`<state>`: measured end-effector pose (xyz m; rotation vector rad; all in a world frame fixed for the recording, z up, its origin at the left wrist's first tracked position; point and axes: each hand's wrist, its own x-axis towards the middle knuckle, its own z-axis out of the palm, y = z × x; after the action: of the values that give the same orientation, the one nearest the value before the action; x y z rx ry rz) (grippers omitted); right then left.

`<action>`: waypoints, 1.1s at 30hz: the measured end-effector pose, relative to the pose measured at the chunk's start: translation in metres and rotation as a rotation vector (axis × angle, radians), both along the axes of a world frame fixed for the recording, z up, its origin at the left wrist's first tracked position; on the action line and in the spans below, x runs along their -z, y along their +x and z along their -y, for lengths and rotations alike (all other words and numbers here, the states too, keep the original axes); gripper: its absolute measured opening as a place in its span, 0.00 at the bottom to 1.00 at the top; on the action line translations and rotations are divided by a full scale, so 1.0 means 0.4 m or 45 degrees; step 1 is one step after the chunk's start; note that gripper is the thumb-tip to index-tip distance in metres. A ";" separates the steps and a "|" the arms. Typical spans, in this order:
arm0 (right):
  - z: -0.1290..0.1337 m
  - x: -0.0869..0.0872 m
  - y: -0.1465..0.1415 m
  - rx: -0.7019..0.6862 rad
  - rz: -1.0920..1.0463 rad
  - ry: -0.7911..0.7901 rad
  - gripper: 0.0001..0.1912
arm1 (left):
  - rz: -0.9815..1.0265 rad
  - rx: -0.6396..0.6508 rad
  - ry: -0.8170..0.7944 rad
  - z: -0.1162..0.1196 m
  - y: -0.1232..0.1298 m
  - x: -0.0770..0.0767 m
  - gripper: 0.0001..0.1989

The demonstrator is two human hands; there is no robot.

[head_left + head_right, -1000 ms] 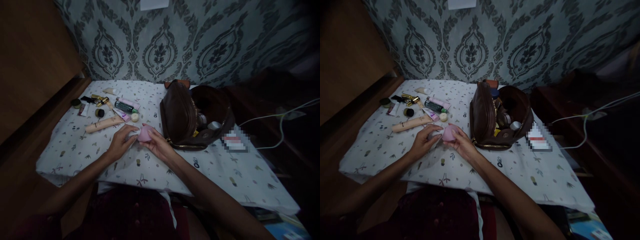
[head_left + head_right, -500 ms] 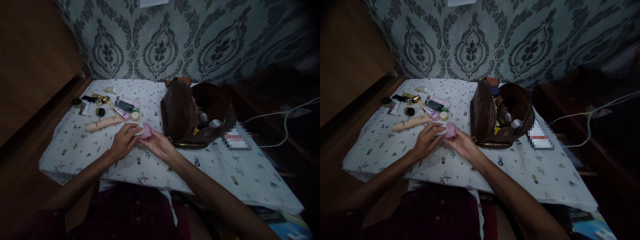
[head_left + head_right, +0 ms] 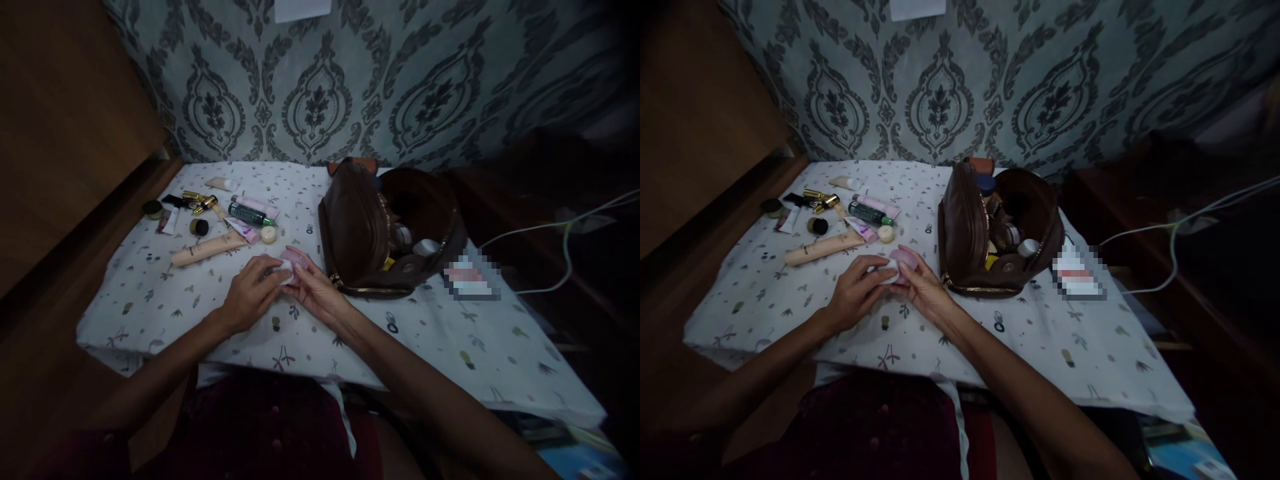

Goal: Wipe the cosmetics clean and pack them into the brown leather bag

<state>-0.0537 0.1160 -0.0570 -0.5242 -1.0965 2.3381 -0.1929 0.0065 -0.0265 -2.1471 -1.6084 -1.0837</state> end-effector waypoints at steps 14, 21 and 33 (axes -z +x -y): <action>0.011 -0.026 0.030 -0.283 -0.025 0.387 0.50 | 0.263 0.168 -0.050 0.023 0.019 -0.089 0.13; 0.002 -0.177 0.163 -0.086 0.202 1.007 0.47 | 0.640 0.128 -0.205 0.000 0.061 -0.181 0.09; -0.234 -0.394 0.339 0.584 0.483 1.434 0.27 | 0.523 0.378 -0.428 -0.149 0.179 -0.207 0.10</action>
<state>0.0819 0.2097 0.1007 -0.6570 -1.9563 0.9822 -0.1215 0.0661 0.0565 -2.5750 -1.7852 -1.5208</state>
